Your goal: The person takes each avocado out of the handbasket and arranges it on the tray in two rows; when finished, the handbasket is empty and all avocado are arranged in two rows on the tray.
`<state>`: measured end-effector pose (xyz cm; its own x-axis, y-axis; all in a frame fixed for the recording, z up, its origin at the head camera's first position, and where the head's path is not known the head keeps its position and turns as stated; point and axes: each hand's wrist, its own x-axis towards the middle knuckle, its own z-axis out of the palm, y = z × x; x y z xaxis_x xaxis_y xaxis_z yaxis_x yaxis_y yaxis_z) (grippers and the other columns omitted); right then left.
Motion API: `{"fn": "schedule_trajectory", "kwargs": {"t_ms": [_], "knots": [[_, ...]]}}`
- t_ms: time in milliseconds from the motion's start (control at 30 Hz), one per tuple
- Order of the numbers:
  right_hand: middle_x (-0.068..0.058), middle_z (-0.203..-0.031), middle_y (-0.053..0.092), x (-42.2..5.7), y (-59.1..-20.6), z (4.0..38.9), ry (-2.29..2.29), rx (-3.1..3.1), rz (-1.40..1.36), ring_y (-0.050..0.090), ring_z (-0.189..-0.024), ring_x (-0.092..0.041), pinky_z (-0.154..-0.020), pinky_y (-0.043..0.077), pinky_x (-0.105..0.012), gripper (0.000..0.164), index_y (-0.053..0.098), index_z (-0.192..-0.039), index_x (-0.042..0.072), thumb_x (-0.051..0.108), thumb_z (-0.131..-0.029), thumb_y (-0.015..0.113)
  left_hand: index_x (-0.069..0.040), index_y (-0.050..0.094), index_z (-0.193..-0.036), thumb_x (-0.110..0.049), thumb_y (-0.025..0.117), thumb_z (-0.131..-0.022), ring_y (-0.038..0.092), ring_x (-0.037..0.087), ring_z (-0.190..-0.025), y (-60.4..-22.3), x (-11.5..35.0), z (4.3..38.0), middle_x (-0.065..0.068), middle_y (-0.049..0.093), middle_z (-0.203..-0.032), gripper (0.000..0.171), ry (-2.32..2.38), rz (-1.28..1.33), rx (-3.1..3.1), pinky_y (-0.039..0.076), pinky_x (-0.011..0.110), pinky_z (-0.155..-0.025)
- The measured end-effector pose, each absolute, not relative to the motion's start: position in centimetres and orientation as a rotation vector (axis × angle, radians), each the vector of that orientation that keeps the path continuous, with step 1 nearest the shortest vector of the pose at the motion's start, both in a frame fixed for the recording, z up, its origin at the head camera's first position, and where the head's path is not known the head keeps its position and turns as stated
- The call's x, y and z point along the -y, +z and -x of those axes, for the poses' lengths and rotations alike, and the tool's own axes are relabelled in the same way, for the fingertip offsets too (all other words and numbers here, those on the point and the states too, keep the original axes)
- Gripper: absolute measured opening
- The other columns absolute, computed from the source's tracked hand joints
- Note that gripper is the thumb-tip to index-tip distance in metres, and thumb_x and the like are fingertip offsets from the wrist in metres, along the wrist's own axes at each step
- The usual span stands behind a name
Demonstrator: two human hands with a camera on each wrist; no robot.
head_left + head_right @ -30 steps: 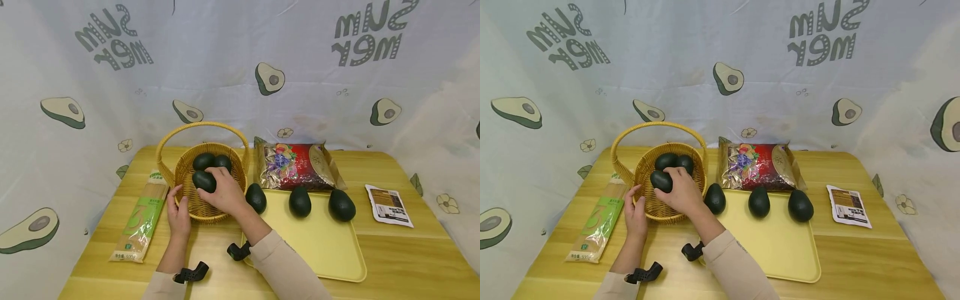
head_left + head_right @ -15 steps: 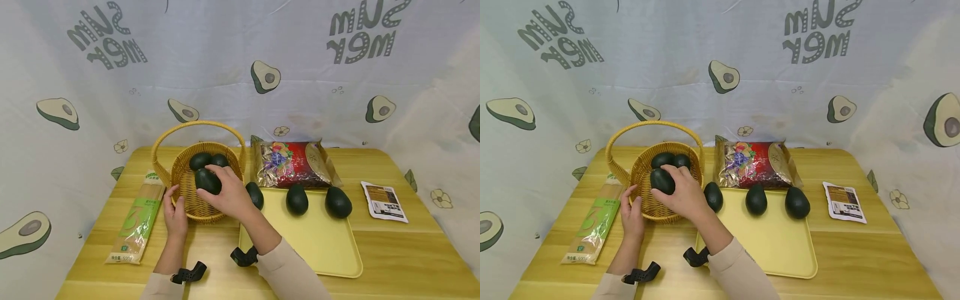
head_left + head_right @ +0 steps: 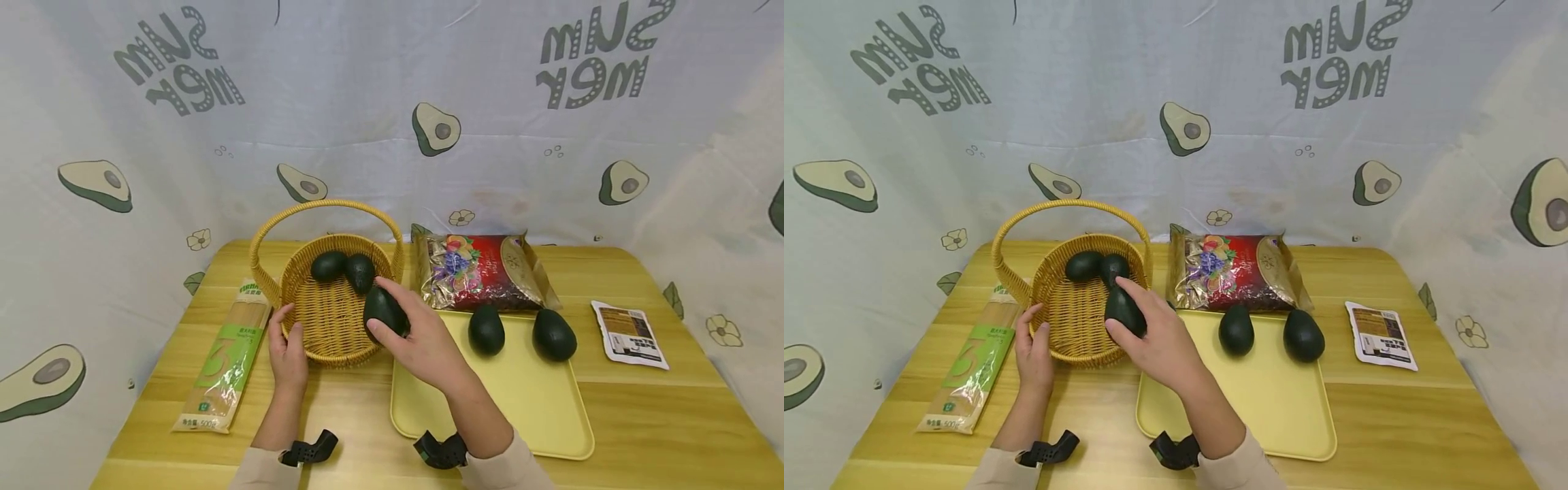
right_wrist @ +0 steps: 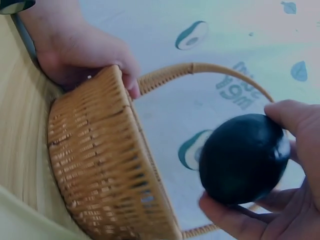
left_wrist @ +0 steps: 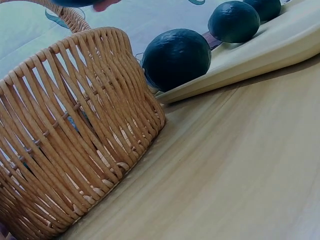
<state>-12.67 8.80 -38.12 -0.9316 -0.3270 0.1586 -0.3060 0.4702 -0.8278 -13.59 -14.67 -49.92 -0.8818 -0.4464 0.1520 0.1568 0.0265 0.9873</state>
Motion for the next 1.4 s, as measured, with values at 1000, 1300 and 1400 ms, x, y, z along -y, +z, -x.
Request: {"fn": "schedule_trajectory", "kwargs": {"t_ms": [1000,1300,1400], "knots": [[-0.025,-0.143,0.05,-15.8,-39.8,11.7,-1.3,-2.249,0.581,0.067,-0.09,-0.024,-0.07,0.054,-0.035,0.075,0.033,-0.157,0.027,0.02,-0.092,0.069,0.002,0.046,-0.142,-0.006,0.043,-0.103,0.024,0.023,-0.151,-50.4,14.4,13.6,0.012,0.037,-0.159,0.04,-1.913,-0.28,1.889,0.018,0.051,-0.121],[-0.014,-0.125,0.062,-15.5,-40.5,11.6,-1.124,-2.241,0.604,0.067,-0.073,-0.018,-0.065,0.052,-0.031,0.074,0.046,-0.149,0.021,0.037,-0.085,0.081,0.002,0.045,-0.142,-0.008,0.044,-0.103,0.022,0.024,-0.152,-49.9,14.7,13.7,0.01,0.036,-0.16,0.041,-1.912,-0.277,1.896,0.016,0.052,-0.122],[-0.008,-0.109,0.067,-15.0,-41.0,11.7,-1.052,-2.246,0.63,0.063,-0.064,-0.014,-0.062,0.049,-0.03,0.073,0.048,-0.146,0.02,0.041,-0.084,0.081,0.002,0.044,-0.143,-0.009,0.044,-0.103,0.02,0.023,-0.153,-49.9,14.8,13.7,0.009,0.034,-0.161,0.041,-1.915,-0.276,1.895,0.015,0.052,-0.122]]}}
